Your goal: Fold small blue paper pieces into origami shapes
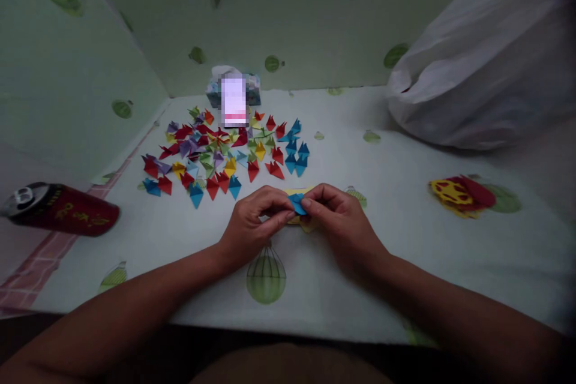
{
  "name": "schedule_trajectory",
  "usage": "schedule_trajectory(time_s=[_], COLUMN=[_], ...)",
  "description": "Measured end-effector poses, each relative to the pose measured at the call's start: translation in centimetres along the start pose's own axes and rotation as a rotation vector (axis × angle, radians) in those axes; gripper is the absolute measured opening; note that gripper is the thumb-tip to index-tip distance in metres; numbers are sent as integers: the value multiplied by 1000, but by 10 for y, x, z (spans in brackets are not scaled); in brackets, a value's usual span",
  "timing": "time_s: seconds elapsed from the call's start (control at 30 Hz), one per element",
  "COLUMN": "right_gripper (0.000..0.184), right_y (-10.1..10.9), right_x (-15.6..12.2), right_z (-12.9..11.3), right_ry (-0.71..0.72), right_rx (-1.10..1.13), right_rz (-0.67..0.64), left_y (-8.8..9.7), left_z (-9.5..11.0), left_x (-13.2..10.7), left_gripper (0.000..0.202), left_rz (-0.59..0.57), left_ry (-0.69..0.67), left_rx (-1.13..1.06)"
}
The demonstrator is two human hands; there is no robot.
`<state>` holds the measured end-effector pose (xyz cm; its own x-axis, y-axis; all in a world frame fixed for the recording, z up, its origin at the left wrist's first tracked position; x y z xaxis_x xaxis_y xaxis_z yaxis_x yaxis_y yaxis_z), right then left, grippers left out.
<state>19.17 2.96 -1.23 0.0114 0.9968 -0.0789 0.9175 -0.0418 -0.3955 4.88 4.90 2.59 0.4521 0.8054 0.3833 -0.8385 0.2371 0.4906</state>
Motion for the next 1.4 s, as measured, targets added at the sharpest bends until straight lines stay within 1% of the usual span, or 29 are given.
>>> schedule_trajectory(time_s=[0.07,0.17,0.3,0.4,0.53,0.67,0.87,1.2,1.4], right_gripper=[19,19,20,22,25,23,24,27,23], right_y=[-1,-1,-1,-2,-3,-5,-6,-9,-9], right_x=[-1,-1,-1,-2,-2,-2,-3,-2,-2], right_z=[1,3,3,5,6,6,8,11,10], right_ry=[2,-4,-1,-27,-61,-57,-72,-112,-113], right_rx=[32,52,51,72,63,35,53,-13,-37], right_rz=[8,18,26,34,45,41,17,-41,-34], left_y=[-2,-4,-7,-7,-6,-7,-6,-2,-2], left_z=[-2,-8,-14,-17,-20,-24,-26,-24,-26], left_x=[-1,-2,-4,-5,-6,-7,-9,-7,-9], left_gripper=[4,1,5,8,10,12,15,14,14], left_rz=[-4,-12,-13,5,39,50,62,66,68], left_ry=[32,116,258,353,418,463,494,468,445], left_rx=[8,-3,-68,-114,-136,-173,-140,-78,-85])
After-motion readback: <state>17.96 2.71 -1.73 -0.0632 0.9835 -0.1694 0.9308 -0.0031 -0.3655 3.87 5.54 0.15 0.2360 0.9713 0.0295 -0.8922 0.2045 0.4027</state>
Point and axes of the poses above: each hand's wrist, its own x-axis towards the middle knuckle, its own y-axis out of the back of the hand, z = x × y, the point moved 8 cm from there along x, towards the middle knuckle, and after that the axes turned 13 degrees about x, right-handed, at the moved point
